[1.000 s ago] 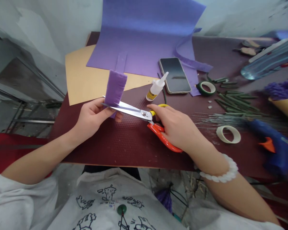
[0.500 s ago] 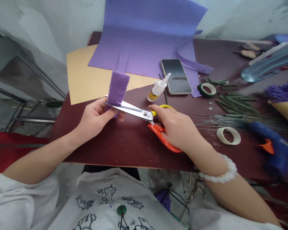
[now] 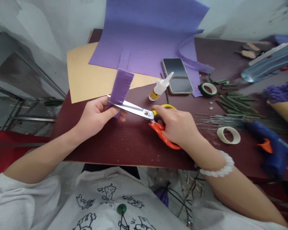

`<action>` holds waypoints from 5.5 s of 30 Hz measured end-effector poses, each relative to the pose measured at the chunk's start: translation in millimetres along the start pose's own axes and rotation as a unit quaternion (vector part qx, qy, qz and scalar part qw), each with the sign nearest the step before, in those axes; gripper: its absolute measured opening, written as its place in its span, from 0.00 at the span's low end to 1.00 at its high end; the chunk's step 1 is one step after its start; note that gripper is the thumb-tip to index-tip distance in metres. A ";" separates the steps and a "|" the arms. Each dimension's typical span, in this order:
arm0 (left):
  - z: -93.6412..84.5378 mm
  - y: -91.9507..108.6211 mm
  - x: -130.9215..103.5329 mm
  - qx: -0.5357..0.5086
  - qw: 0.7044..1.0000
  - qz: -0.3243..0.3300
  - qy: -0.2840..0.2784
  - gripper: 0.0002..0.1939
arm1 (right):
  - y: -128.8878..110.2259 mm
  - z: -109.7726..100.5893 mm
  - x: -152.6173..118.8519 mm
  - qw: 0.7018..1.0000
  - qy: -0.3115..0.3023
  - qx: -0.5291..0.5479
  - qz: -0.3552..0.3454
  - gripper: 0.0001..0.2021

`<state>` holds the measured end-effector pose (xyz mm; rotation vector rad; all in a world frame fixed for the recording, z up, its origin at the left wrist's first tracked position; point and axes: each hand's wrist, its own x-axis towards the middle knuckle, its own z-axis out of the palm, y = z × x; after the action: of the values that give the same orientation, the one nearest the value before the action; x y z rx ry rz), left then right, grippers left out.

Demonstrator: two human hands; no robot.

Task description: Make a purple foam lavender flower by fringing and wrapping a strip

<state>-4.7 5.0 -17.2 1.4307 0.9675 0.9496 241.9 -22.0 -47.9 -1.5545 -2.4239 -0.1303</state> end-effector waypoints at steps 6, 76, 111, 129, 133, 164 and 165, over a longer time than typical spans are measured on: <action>-0.4 -1.4 0.2 0.000 1.000 -0.004 -0.007 0.04 | 1.3 1.6 0.8 1.000 -0.002 -0.015 0.008 0.13; 3.8 0.8 -1.6 -0.038 0.998 -0.041 -0.011 0.04 | 7.5 -4.0 2.8 0.996 -0.079 -0.012 0.026 0.22; 1.4 2.8 -3.5 0.042 0.999 -0.007 0.006 0.05 | 6.6 -7.6 -4.5 0.998 -0.053 0.046 0.004 0.27; 0.8 3.1 -2.3 0.056 0.998 -0.002 0.001 0.06 | 3.3 -11.2 -2.2 0.997 -0.065 -0.034 0.012 0.21; 0.3 3.1 -2.2 0.062 0.998 0.002 -0.003 0.07 | 4.6 -9.0 -1.3 0.996 -0.066 -0.049 0.015 0.21; 1.9 -0.5 1.5 0.018 1.000 0.003 -0.003 0.04 | 5.0 -6.0 -0.7 0.997 -0.064 -0.032 0.008 0.24; 1.9 -0.4 1.4 0.018 1.000 0.001 -0.002 0.04 | 5.1 -5.1 0.3 0.997 -0.070 -0.037 0.013 0.24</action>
<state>-2.5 5.6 -17.6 1.4627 0.9845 0.9358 247.2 -20.6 -43.2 -1.6787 -2.5305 -0.1106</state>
